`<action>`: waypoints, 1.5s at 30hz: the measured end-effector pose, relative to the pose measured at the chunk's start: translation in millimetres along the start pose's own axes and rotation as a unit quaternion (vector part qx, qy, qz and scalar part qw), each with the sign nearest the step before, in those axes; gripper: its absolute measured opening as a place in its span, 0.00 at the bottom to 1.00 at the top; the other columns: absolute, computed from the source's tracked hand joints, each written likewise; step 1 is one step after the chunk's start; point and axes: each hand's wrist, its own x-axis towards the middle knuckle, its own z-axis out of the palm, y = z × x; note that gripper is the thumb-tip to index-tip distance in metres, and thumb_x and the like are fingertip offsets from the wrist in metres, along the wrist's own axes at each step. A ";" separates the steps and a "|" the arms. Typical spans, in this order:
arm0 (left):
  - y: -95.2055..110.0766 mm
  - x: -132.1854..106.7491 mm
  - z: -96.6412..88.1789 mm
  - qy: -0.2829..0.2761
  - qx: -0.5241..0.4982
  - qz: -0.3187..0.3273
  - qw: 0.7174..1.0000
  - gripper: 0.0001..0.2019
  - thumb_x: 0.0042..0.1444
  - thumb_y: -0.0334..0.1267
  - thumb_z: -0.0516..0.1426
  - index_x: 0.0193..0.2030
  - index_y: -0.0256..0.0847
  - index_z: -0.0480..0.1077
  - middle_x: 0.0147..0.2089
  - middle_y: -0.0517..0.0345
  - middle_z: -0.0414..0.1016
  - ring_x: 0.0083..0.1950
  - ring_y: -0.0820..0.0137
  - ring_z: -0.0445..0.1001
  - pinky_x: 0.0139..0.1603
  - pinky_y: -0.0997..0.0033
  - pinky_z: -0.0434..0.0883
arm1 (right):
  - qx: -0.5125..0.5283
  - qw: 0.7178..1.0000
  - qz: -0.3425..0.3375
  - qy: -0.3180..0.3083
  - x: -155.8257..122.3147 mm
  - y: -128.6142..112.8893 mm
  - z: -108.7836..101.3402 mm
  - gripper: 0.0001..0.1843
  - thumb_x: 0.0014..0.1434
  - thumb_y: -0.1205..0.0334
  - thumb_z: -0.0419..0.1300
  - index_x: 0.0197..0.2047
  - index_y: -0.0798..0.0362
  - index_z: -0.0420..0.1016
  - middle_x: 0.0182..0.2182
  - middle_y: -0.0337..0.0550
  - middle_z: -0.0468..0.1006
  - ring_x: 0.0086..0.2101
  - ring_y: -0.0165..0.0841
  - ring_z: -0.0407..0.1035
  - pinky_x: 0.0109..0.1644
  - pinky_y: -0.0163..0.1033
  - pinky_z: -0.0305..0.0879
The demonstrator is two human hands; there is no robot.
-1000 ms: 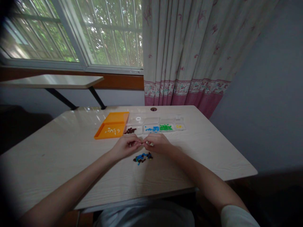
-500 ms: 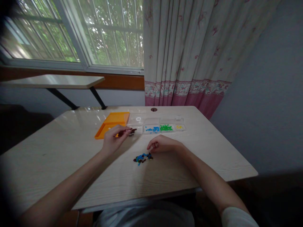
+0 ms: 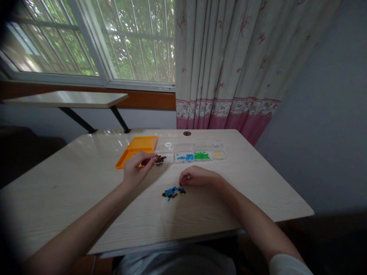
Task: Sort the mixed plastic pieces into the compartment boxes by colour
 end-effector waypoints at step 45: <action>1.7 -15.7 27.4 -0.205 -0.047 0.031 0.977 0.09 0.53 0.41 0.55 0.34 0.38 0.73 0.21 0.61 0.67 0.24 0.77 0.63 0.27 0.79 0.60 | 0.318 0.926 0.060 0.195 22.8 -16.1 22.9 0.21 0.47 0.45 0.58 0.30 0.57 0.69 0.18 0.33 0.60 0.21 0.23 0.55 0.24 0.30 0.48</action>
